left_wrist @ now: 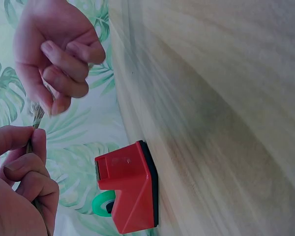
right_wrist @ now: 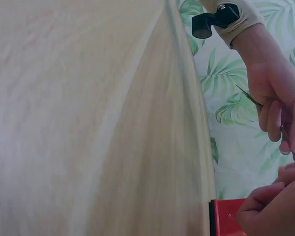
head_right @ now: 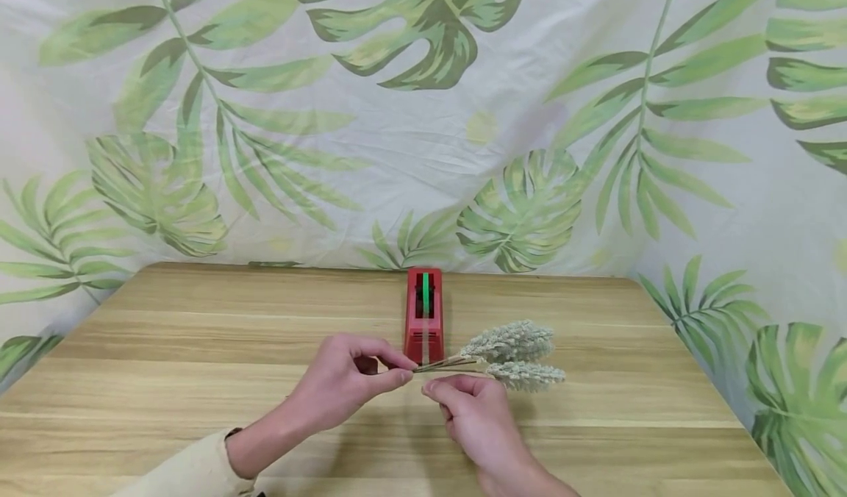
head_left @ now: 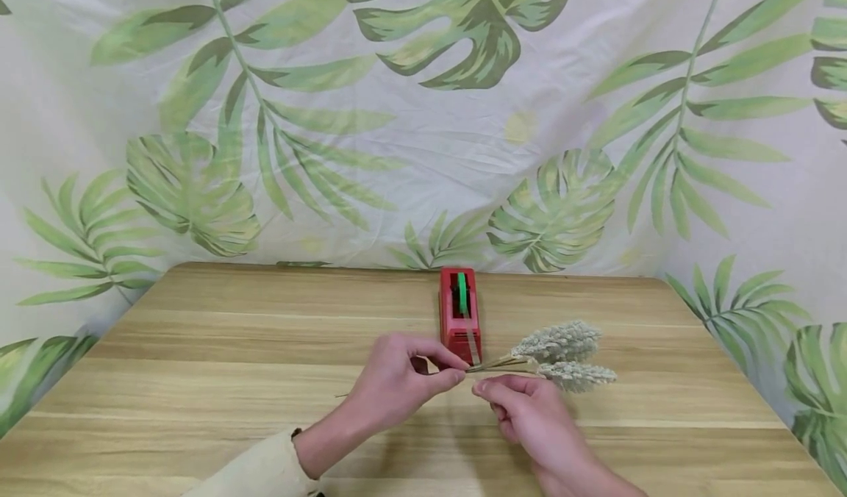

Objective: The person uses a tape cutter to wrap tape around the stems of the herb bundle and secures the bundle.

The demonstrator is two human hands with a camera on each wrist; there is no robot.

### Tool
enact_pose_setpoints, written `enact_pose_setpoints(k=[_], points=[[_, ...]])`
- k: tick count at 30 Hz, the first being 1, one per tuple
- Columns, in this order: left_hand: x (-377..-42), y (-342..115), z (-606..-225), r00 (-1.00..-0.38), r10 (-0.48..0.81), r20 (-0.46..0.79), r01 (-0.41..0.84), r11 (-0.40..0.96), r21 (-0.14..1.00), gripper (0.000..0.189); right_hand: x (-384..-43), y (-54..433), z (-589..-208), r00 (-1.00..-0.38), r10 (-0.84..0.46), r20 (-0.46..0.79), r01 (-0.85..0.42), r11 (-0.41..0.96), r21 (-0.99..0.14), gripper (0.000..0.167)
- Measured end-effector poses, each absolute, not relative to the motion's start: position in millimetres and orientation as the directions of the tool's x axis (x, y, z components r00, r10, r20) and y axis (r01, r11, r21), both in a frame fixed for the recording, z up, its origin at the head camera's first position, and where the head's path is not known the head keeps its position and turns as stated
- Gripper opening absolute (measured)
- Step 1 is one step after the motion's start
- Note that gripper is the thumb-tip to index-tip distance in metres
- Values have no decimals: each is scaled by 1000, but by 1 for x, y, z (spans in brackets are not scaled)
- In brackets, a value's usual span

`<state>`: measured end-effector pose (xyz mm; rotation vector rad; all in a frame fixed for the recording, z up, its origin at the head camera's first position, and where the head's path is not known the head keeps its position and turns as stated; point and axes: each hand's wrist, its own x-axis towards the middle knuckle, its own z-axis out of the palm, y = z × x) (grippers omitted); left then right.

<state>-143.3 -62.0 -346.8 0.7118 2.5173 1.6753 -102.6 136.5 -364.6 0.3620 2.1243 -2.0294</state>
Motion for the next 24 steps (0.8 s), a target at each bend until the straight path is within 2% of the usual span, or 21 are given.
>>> enact_pose_setpoints(k=[7,19,22,24], points=[[-144,-63,-347,-882,421,213,366,328,871,9,-107,126,-370,-957,94,-274,266,-91,-960,12],[-144,-63,-344,-881,420,218,385,368,846,11,-105,124,-366,-954,87,-287,270,-163,-949,10],[-143,-63,-345,-883,419,210,379,374,847,10,-104,125,-364,-956,72,-286,265,-214,-940,22],[-143,-63,-345,-882,421,211,380,374,846,10,-103,126,-362,-959,53,-277,256,-245,-935,19]])
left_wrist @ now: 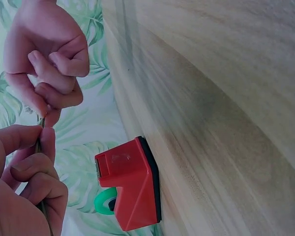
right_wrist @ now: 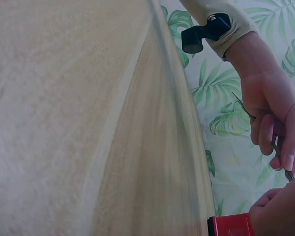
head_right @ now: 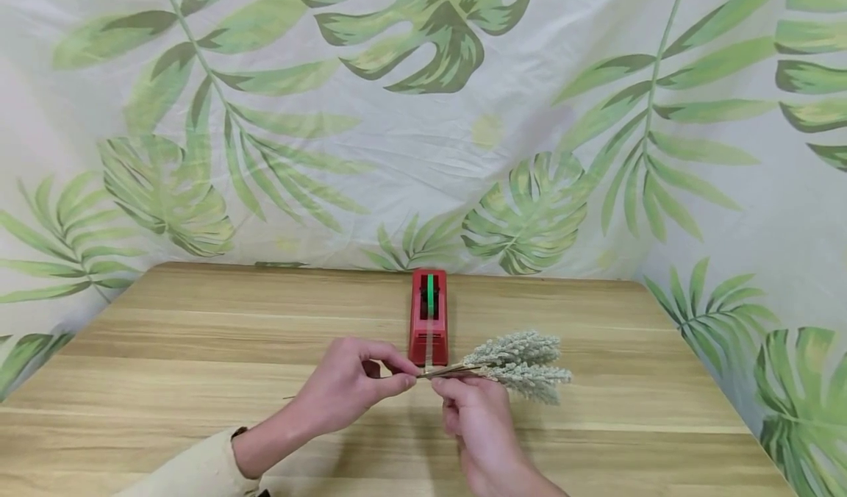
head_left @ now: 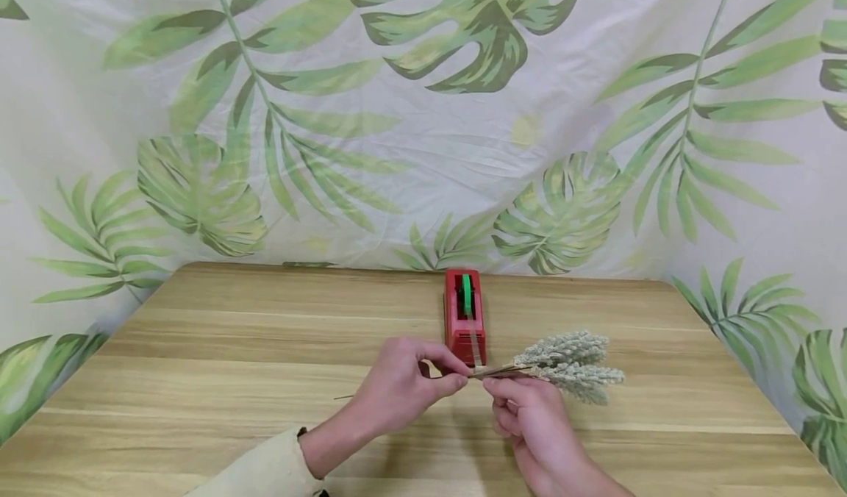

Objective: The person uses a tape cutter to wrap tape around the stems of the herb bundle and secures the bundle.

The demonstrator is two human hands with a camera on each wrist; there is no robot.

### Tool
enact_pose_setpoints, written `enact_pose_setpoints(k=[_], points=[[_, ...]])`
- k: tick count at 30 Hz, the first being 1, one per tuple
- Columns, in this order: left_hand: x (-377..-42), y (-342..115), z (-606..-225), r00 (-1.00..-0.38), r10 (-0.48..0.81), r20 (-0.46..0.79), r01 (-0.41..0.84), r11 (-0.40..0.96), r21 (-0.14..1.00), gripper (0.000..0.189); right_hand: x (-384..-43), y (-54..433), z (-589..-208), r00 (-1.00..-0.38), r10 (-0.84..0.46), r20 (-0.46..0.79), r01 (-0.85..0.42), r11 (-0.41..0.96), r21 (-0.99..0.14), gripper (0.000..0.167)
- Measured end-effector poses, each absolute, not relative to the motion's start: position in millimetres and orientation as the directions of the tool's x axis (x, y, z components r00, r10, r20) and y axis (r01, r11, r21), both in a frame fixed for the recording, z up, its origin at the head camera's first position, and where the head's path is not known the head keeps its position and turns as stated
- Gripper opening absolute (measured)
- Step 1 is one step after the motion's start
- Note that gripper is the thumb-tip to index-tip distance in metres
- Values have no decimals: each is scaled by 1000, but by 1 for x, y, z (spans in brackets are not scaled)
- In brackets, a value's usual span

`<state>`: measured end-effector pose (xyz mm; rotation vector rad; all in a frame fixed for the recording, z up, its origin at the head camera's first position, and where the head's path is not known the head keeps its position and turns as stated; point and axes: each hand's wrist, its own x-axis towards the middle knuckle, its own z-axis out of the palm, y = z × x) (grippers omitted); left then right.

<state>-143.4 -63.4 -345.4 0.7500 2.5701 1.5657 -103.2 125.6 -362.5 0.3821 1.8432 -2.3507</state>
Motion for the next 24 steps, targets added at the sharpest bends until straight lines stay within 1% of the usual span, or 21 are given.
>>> enact_pose_setpoints(k=[1,3,5,8,9,14,15,20,22,24], points=[[-143,-63,-346,-881,422,213,384,374,844,10,-103,126,-362,-961,46,-273,253,-258,-933,17],[-143,-63,-346,-879,425,217,390,377,840,9,-103,126,-361,-960,41,-277,256,-276,-926,19],[-143,-63,-347,-877,428,217,392,379,838,9,-104,126,-360,-957,34,-289,269,-275,-923,15],[-142,-62,-348,-876,431,214,393,383,836,9,-106,126,-361,-949,50,-311,290,-253,-923,27],[-142,-61,-348,-876,433,214,394,383,835,9,-106,126,-362,-948,55,-314,293,-241,-925,28],[-142,-61,-350,-878,435,197,381,389,839,6,-107,126,-363,-953,70,-294,270,-239,-933,11],[-143,-62,-350,-880,437,186,372,389,843,5,-107,126,-363,-955,74,-286,261,-242,-935,11],[-146,-64,-350,-878,464,119,318,379,869,14,-106,127,-361,-961,78,-266,240,-249,-938,21],[-147,-65,-349,-876,471,105,306,374,876,17,-106,129,-361,-962,54,-268,248,-242,-938,15],[-148,-65,-348,-877,470,97,297,372,880,17,-105,133,-361,-962,17,-272,262,-228,-938,15]])
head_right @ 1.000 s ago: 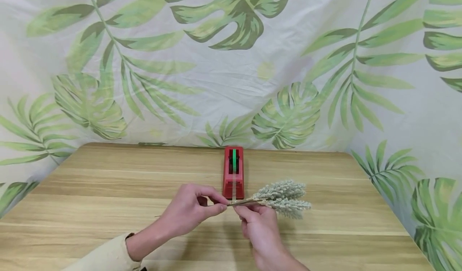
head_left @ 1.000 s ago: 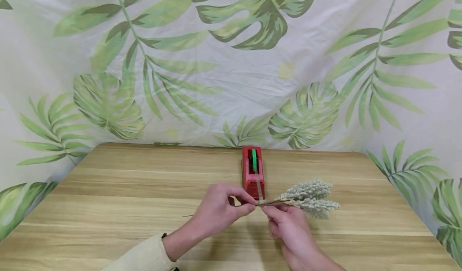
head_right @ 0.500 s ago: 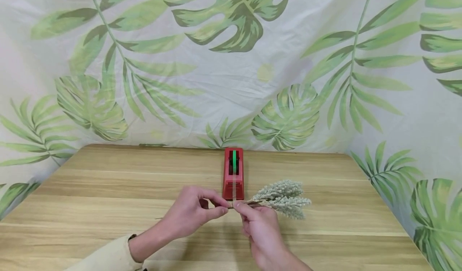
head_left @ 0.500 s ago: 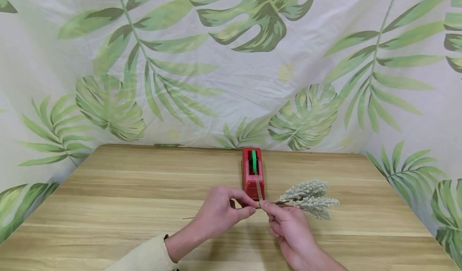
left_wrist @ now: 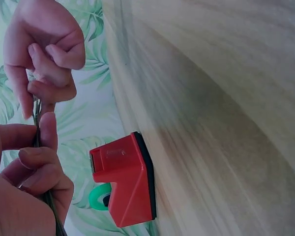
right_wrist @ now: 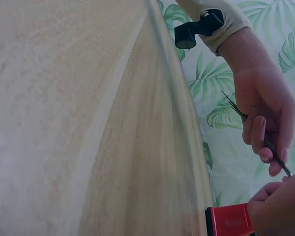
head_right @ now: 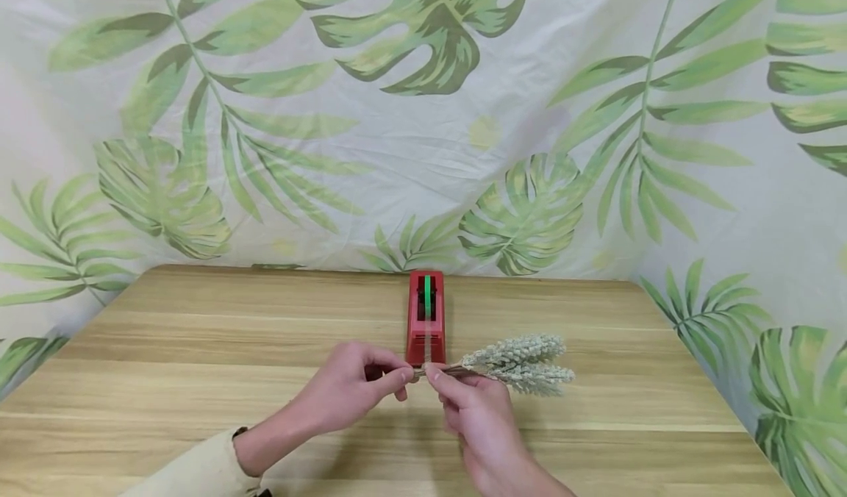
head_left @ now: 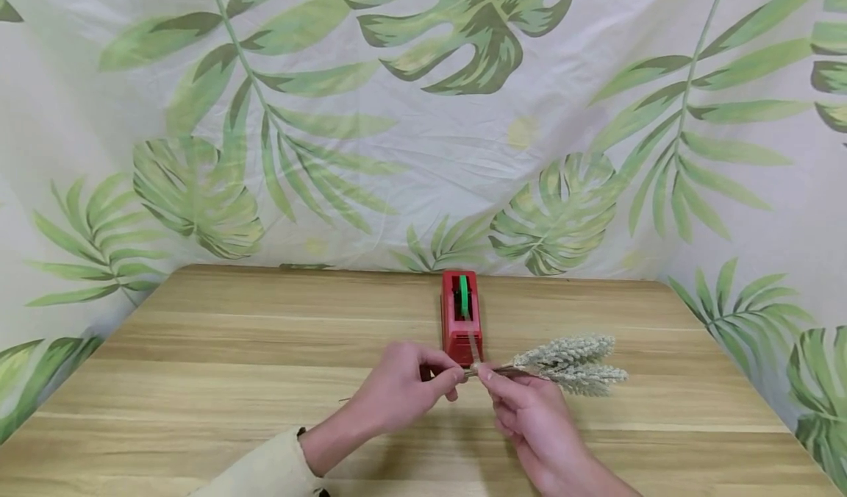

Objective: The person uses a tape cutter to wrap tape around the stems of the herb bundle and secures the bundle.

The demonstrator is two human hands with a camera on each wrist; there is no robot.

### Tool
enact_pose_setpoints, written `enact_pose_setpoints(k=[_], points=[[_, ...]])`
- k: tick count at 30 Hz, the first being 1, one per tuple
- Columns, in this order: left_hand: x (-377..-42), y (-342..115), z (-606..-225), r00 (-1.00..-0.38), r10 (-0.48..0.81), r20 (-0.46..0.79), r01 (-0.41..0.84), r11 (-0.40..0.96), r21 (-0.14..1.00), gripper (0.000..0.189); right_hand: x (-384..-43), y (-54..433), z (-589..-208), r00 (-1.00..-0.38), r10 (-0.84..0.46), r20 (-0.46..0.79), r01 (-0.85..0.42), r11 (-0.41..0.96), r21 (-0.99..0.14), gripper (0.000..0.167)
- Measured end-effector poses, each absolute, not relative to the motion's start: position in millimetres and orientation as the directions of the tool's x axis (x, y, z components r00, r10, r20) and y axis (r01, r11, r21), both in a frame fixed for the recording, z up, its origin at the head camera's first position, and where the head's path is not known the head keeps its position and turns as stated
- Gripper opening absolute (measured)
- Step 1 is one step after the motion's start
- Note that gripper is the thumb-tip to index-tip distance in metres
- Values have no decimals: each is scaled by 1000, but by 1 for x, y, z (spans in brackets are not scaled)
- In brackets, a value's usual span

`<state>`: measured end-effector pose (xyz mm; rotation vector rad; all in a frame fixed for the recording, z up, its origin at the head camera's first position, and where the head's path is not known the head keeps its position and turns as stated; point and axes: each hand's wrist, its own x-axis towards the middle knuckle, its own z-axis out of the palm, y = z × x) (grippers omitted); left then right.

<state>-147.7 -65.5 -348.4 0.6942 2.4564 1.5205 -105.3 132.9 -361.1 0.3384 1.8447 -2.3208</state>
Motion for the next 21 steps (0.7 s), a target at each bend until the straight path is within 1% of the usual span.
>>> enact_pose_setpoints(k=[3,6,8,12,14,16,18,20,21], points=[[-150,-67,-347,-879,464,108,305,376,875,17,-103,139,-361,-957,-69,-282,290,-168,-942,21],[-152,-69,-347,-879,458,131,332,389,859,15,-99,144,-358,-953,-118,-278,289,-83,-954,35],[-152,-69,-347,-879,455,143,345,399,850,14,-95,145,-353,-961,-114,-252,257,-26,-966,35],[-152,-69,-347,-876,459,151,357,405,842,13,-87,146,-335,-985,-48,-166,164,48,-985,30],[-153,-68,-347,-872,464,156,366,408,837,12,-84,147,-324,-994,-18,-108,106,84,-991,27],[-153,-67,-348,-867,471,162,377,407,832,11,-83,149,-313,-999,-16,-39,36,138,-990,24],[-153,-67,-349,-862,477,169,388,410,825,10,-85,153,-303,-996,-48,71,-81,240,-967,20],[-152,-66,-350,-859,481,176,399,413,818,10,-93,160,-298,-971,-114,209,-237,378,-895,13],[-152,-66,-351,-860,479,177,400,417,816,10,-99,165,-297,-946,-162,282,-325,447,-833,10]])
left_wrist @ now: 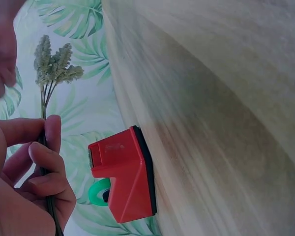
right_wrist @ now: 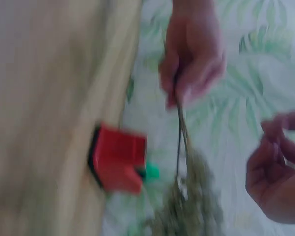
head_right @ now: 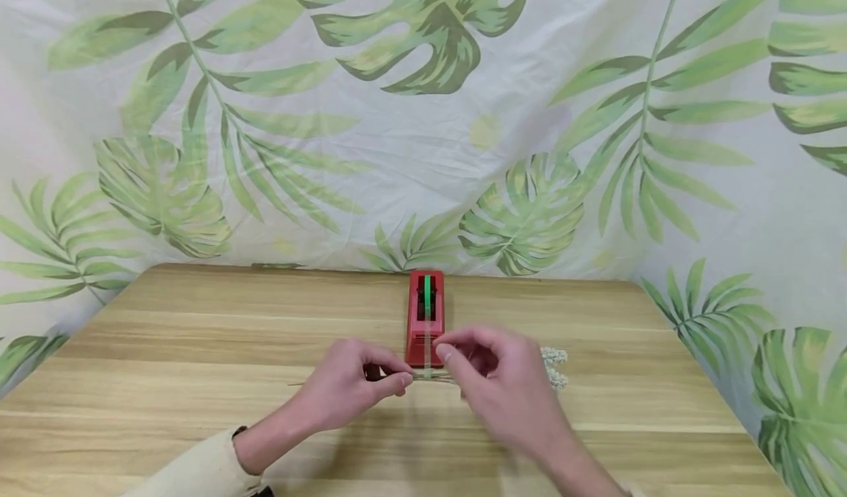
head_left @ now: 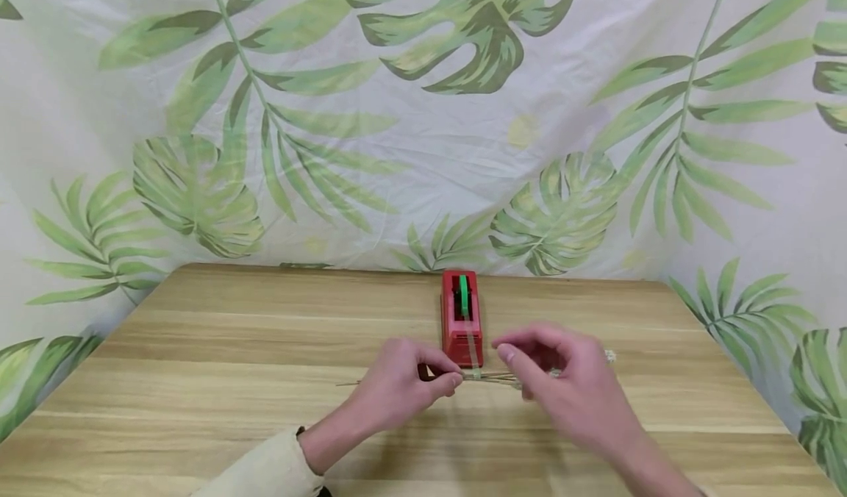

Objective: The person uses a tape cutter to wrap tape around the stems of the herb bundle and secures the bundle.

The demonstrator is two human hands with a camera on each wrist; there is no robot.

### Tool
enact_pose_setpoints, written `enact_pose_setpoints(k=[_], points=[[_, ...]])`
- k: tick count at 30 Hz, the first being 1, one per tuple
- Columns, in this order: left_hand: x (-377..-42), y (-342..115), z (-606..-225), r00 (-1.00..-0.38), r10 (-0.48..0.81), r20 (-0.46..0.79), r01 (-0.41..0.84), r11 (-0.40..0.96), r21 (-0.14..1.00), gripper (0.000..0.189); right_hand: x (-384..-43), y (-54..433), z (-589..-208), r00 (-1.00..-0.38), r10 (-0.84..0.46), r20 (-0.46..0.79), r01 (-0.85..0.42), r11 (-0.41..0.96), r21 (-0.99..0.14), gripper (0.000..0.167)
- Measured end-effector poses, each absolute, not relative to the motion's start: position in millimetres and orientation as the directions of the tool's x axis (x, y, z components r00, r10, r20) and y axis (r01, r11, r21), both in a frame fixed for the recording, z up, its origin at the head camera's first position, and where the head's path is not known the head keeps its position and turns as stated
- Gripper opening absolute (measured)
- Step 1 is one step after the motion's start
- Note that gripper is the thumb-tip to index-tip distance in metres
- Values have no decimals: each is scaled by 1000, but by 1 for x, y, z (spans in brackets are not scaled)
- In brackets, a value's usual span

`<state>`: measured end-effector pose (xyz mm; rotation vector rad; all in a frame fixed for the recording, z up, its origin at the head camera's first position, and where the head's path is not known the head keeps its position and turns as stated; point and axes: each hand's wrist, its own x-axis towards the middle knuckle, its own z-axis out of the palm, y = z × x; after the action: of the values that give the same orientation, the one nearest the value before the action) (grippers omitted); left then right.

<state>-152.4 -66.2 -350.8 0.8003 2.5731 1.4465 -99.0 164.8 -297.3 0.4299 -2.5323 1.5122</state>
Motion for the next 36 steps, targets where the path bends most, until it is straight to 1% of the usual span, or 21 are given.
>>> enact_pose_setpoints(k=[2,3,4,6,8,11,14,16,21,24,31,36], points=[[-152,-66,-351,-863,474,177,400,425,812,10,-112,174,-298,-877,-264,401,-478,559,-677,7],[-152,-66,-351,-865,471,175,398,429,811,10,-118,178,-300,-845,-315,433,-531,595,-604,8],[-152,-66,-351,-867,468,172,396,435,809,10,-124,183,-302,-817,-363,447,-570,618,-541,10],[-152,-65,-351,-871,462,168,391,444,806,9,-132,191,-306,-778,-461,427,-626,631,-458,12],[-153,-64,-352,-875,457,160,381,447,809,8,-138,197,-311,-754,-545,366,-656,642,-396,18],[-154,-63,-352,-884,443,149,362,448,818,8,-141,201,-316,-729,-625,278,-684,663,-303,31],[-154,-63,-352,-892,428,142,346,446,825,7,-143,202,-320,-697,-678,234,-717,670,-193,34],[-155,-64,-351,-897,419,141,341,453,824,6,-143,201,-323,-672,-701,240,-738,661,-133,33],[-155,-65,-351,-901,413,134,333,461,823,5,-142,198,-329,-591,-734,334,-772,635,30,23],[-155,-65,-352,-898,418,139,342,462,819,4,-141,197,-329,-576,-735,357,-769,636,69,21],[-156,-66,-351,-894,421,153,365,488,793,5,-138,196,-327,-656,-686,313,-718,696,20,23],[-155,-66,-351,-896,413,162,371,498,784,7,-137,195,-326,-681,-670,296,-699,715,8,22]])
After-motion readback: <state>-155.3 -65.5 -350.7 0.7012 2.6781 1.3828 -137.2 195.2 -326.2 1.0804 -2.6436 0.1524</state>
